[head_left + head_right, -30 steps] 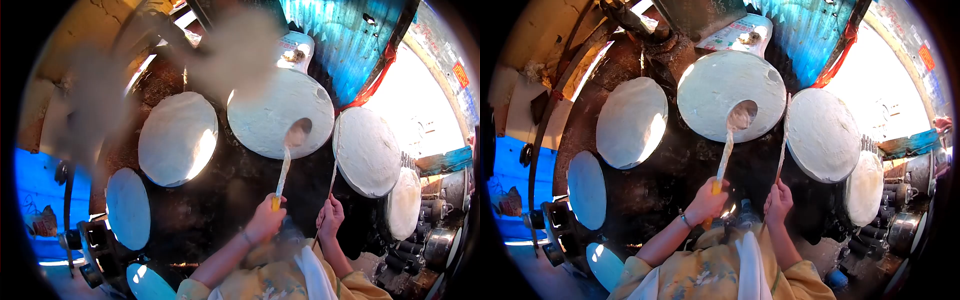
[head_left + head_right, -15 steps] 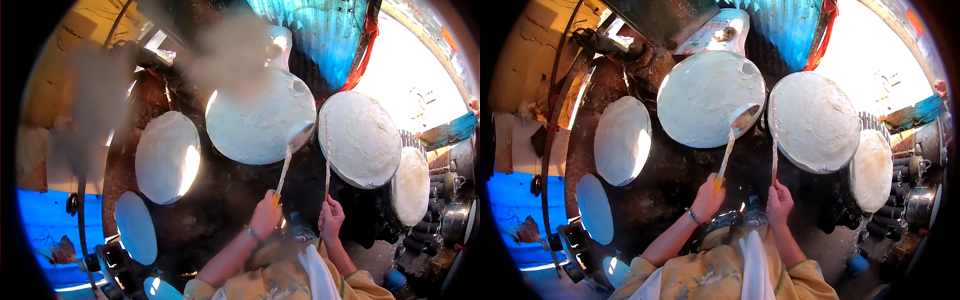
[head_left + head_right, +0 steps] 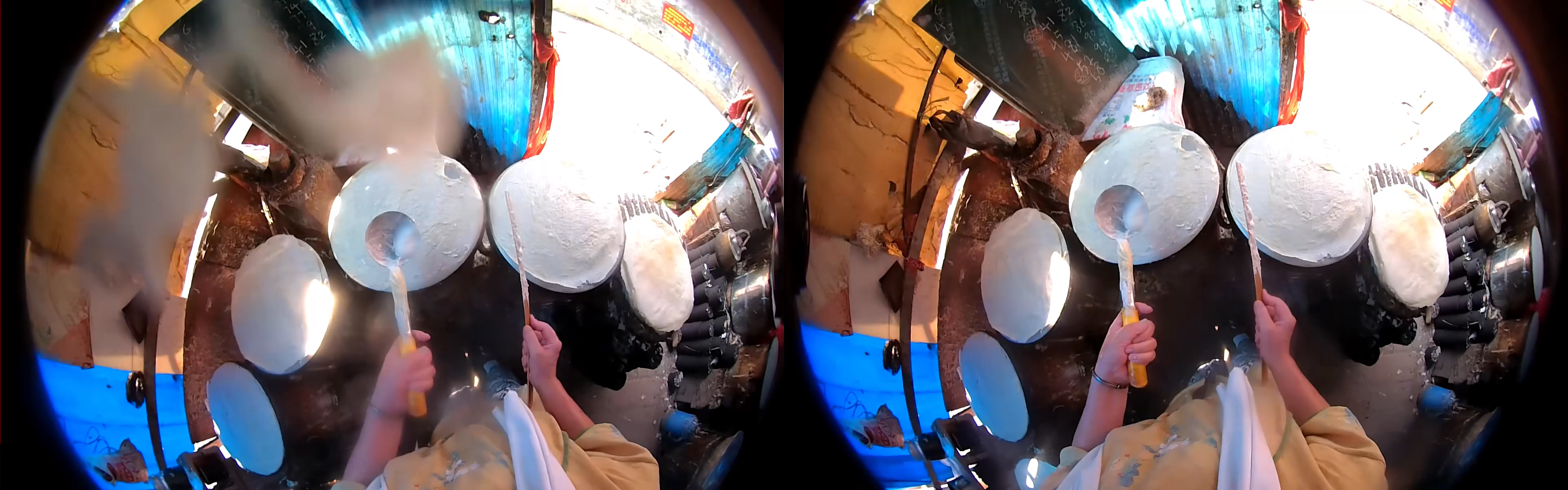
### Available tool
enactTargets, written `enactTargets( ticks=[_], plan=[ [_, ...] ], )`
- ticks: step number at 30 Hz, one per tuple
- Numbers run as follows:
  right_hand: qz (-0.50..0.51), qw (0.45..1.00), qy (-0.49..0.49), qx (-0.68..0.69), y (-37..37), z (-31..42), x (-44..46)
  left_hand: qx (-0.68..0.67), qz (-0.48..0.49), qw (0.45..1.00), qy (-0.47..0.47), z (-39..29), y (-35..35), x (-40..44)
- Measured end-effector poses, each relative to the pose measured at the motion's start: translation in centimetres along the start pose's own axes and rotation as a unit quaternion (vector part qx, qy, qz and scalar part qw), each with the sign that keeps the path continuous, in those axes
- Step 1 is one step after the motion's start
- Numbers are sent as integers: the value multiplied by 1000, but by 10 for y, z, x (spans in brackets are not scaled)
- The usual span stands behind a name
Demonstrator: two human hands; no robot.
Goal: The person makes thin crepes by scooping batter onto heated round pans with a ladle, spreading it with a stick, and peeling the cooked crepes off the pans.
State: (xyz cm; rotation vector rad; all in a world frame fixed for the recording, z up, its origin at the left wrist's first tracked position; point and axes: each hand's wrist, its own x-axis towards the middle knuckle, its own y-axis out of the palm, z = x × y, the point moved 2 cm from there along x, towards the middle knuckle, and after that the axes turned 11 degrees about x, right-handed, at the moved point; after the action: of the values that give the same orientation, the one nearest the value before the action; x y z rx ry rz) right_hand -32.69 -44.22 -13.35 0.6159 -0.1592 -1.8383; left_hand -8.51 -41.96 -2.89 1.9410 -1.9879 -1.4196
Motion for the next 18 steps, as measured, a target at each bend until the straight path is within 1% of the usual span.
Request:
enactTargets(
  ticks=[1, 3, 5, 7, 9, 10, 11, 13, 14, 15, 16, 17, 18],
  plan=[
    [-2, 1000, 7, -10, 4, 4, -1, -17, 8, 1000, 3, -6, 0, 3],
    [2, 1000, -13, -19, 8, 7, 0, 17, 21, 999, 22, -23, 4, 11],
    [10, 992, -92, -85, 13, 4, 10, 82, -11, 996, 43, -41, 9, 28],
    [14, 990, -102, -98, 17, 0, 22, 110, -12, 992, 52, -56, 19, 49],
    [20, 969, -195, -151, 26, -6, 36, 184, -50, 979, 70, -63, 31, 73],
    [23, 969, -198, -146, 30, -1, 42, 189, -30, 979, 75, -64, 30, 91],
    [33, 960, -211, -181, 36, 6, 48, 193, -32, 978, 79, -63, 35, 105],
    [49, 939, -232, -250, 44, 20, 59, 241, -79, 963, 91, -58, 48, 133],
    [62, 926, -234, -291, 47, 27, 66, 247, -81, 961, 90, -54, 53, 148],
    [60, 928, -231, -284, 53, 30, 75, 280, -104, 951, 83, -50, 56, 163],
    [67, 897, -275, -339, 60, 33, 82, 312, -126, 939, 74, -47, 57, 176],
    [74, 860, -318, -393, 65, 36, 89, 318, -126, 937, 72, -43, 56, 191],
    [71, 862, -316, -389, 65, 34, 99, 365, -153, 914, 93, -41, 54, 205]
  ],
)
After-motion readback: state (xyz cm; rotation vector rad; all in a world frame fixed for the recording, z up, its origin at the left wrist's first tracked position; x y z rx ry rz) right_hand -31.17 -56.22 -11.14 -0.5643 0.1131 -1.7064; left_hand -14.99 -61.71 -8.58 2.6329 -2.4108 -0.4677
